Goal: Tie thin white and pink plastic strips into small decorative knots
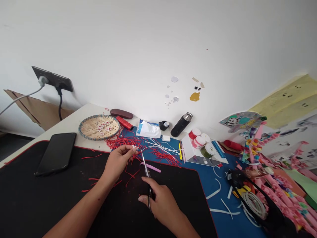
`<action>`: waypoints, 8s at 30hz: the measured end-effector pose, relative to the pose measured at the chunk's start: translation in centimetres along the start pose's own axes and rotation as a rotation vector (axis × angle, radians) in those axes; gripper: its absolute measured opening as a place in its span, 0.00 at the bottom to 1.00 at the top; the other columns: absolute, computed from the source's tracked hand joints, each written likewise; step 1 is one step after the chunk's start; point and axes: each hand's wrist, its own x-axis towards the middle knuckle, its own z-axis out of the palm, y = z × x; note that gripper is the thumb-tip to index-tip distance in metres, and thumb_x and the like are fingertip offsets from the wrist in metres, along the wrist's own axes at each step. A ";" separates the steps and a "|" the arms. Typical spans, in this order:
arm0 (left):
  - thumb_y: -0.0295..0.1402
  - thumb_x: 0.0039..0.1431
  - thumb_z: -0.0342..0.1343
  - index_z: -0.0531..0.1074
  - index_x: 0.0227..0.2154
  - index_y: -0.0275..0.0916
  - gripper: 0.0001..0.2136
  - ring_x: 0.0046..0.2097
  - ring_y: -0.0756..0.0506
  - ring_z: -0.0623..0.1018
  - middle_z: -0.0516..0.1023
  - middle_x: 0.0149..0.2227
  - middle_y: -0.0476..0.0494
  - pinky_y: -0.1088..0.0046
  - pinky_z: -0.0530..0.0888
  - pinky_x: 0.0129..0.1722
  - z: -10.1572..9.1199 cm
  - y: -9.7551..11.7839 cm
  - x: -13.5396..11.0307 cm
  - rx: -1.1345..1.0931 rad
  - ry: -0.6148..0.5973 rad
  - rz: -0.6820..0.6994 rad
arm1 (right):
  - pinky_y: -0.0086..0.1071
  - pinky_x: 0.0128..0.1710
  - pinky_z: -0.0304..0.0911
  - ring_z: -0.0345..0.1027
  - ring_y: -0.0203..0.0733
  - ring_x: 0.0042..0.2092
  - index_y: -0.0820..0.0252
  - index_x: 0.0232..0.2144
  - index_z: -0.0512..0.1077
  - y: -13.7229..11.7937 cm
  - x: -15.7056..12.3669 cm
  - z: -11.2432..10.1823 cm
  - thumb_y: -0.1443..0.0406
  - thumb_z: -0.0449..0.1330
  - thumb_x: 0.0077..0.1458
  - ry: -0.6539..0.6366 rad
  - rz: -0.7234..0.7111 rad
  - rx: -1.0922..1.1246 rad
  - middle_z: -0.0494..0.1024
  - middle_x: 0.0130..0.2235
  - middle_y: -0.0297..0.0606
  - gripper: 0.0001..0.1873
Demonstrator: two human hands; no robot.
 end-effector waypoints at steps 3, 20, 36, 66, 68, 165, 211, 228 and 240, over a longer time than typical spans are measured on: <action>0.55 0.48 0.69 0.78 0.27 0.41 0.20 0.23 0.48 0.70 0.78 0.23 0.49 0.73 0.65 0.23 0.3 0.2 -0.2 -0.046 -0.034 -0.006 | 0.30 0.38 0.67 0.83 0.50 0.40 0.43 0.67 0.71 -0.3 0.2 -0.2 0.56 0.72 0.60 -0.071 -0.068 -0.096 0.88 0.40 0.36 0.34; 0.49 0.45 0.74 0.78 0.28 0.40 0.18 0.24 0.50 0.68 0.73 0.22 0.53 0.74 0.64 0.24 1.0 -0.1 -0.9 -0.219 -0.160 -0.137 | 0.29 0.36 0.69 0.81 0.41 0.33 0.50 0.53 0.81 -1.7 1.3 -4.1 0.63 0.64 0.66 -0.183 -0.205 0.172 0.86 0.33 0.33 0.14; 0.55 0.45 0.72 0.80 0.33 0.41 0.23 0.24 0.47 0.72 0.76 0.23 0.51 0.72 0.68 0.25 2.0 -0.6 -1.0 -0.001 -0.261 -0.163 | 0.24 0.19 0.54 0.65 0.33 0.18 0.59 0.35 0.72 0.1 8.8 -1.0 0.45 0.63 0.62 0.161 -0.097 0.885 0.69 0.18 0.24 0.23; 0.60 0.52 0.65 0.80 0.27 0.41 0.23 0.25 0.46 0.71 0.79 0.25 0.47 0.72 0.67 0.25 2.0 -0.4 -1.4 0.301 -0.310 -0.112 | 0.25 0.20 0.54 0.60 0.32 0.17 0.58 0.35 0.73 1.9 8.6 -0.6 0.52 0.61 0.66 0.168 -0.112 0.873 0.68 0.18 0.24 0.16; 0.59 0.53 0.64 0.80 0.28 0.42 0.23 0.26 0.46 0.72 0.79 0.26 0.47 0.72 0.68 0.25 2.1 -0.5 -1.5 0.317 -0.301 -0.103 | 0.25 0.20 0.53 0.60 0.32 0.16 0.58 0.34 0.73 1.9 8.6 -0.5 0.52 0.61 0.65 0.169 -0.104 0.880 0.67 0.17 0.23 0.16; 0.57 0.46 0.70 0.82 0.28 0.41 0.22 0.26 0.47 0.70 0.78 0.25 0.48 0.73 0.64 0.24 2.4 0.5 -1.9 0.246 -0.210 -0.093 | 0.25 0.18 0.51 0.56 0.30 0.17 0.57 0.33 0.72 1.3 8.2 -0.1 0.54 0.63 0.64 0.228 -0.143 0.915 0.64 0.19 0.22 0.14; 0.51 0.50 0.72 0.82 0.34 0.40 0.19 0.31 0.46 0.73 0.79 0.29 0.49 0.72 0.68 0.31 1.3 -0.6 -1.1 0.232 -0.415 -0.161 | 0.25 0.19 0.53 0.59 0.30 0.19 0.58 0.37 0.75 1.9 8.2 -0.6 0.61 0.63 0.64 0.172 -0.156 0.882 0.70 0.24 0.25 0.06; 0.47 0.42 0.79 0.85 0.29 0.39 0.18 0.27 0.50 0.72 0.81 0.27 0.46 0.77 0.68 0.26 1.4 -0.4 -1.1 -0.038 -0.420 -0.364 | 0.27 0.22 0.56 0.61 0.32 0.21 0.57 0.40 0.76 1.8 8.0 -0.8 0.60 0.63 0.64 0.220 -0.202 0.816 0.71 0.25 0.26 0.07; 0.48 0.40 0.77 0.85 0.26 0.37 0.18 0.26 0.49 0.71 0.83 0.28 0.42 0.75 0.67 0.25 1.3 0.2 -1.1 0.020 -0.426 -0.403 | 0.29 0.32 0.59 0.69 0.36 0.28 0.54 0.42 0.79 1.5 7.4 -1.4 0.65 0.63 0.66 0.357 -0.263 0.335 0.76 0.27 0.28 0.04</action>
